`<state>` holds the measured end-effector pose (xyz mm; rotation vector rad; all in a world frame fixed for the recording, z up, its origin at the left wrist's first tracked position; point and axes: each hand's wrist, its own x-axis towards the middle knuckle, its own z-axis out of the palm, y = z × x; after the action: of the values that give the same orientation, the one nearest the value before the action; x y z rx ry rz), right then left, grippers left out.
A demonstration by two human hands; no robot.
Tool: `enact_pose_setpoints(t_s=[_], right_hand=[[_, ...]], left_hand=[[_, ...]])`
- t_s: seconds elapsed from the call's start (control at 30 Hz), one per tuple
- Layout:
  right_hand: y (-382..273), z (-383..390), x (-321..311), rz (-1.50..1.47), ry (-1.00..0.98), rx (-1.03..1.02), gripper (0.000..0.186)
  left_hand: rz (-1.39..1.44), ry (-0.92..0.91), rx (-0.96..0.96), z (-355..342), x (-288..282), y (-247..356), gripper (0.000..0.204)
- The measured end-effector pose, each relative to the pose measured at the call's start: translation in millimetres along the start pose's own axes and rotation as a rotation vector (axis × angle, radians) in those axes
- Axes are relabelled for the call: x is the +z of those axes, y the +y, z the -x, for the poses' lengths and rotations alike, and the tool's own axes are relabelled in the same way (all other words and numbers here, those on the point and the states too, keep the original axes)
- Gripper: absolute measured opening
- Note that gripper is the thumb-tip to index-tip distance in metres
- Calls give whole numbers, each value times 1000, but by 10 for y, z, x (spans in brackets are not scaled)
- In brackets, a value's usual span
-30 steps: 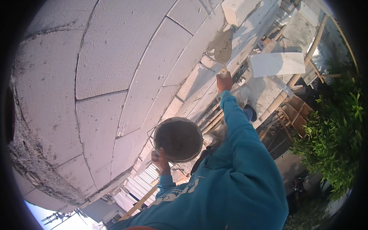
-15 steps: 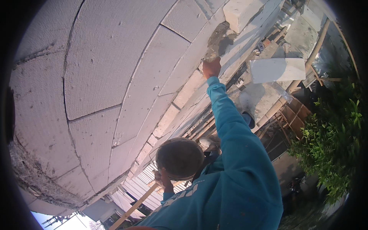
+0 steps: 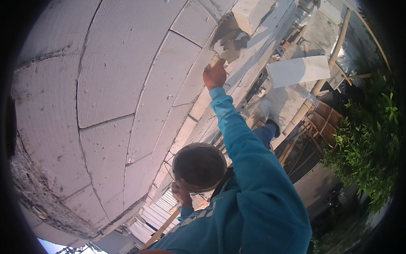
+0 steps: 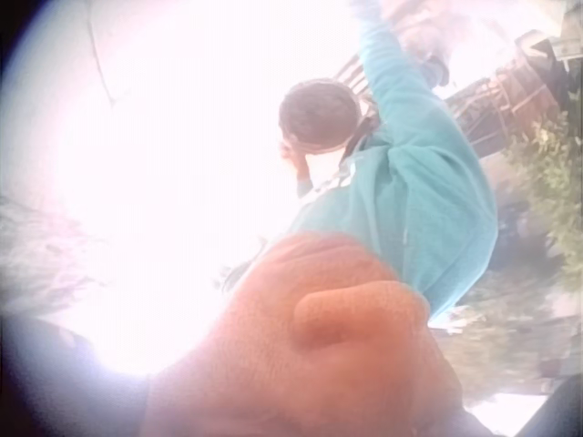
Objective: The person scoops cement from a bucket with a trowel and applies it to a curved ceiling surface. They smooth the cement with a flat trowel and later use a notched trowel to create ridges in the applied cement.
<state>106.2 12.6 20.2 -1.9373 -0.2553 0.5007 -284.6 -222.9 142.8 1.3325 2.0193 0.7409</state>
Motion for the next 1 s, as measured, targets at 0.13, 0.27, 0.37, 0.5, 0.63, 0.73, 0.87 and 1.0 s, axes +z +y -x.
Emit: enact_pose_setpoints(t_s=[0.13, 0.27, 0.37, 0.5, 0.63, 0.73, 0.87, 1.0], right_hand=[[194, 160, 76, -117, -2, 18, 50], [701, 67, 105, -226, -13, 189, 38], [1436, -289, 296, -209, -52, 363, 37], [1480, -288, 491, -268, -105, 453, 38], [1100, 34, 527, -318, -26, 287, 41], [960, 277, 609, -130, -15, 159, 49], [637, 671, 760, -111, -49, 116, 43], [359, 1211, 679, -91, -186, 153, 45]], left_hand=[[-124, 42, 14, -20, 23, 70, 32], [-99, 44, -17, -7, -91, -50, 32], [-9, 45, -69, 24, -89, -118, 32], [-122, 54, -57, 97, -64, -134, 34], [-115, 35, -68, 162, -137, -282, 36], [-138, 18, -109, 125, -46, -85, 34], [-69, -25, -116, 60, -48, -247, 29], [13, -28, -27, -28, -9, -211, 24]])
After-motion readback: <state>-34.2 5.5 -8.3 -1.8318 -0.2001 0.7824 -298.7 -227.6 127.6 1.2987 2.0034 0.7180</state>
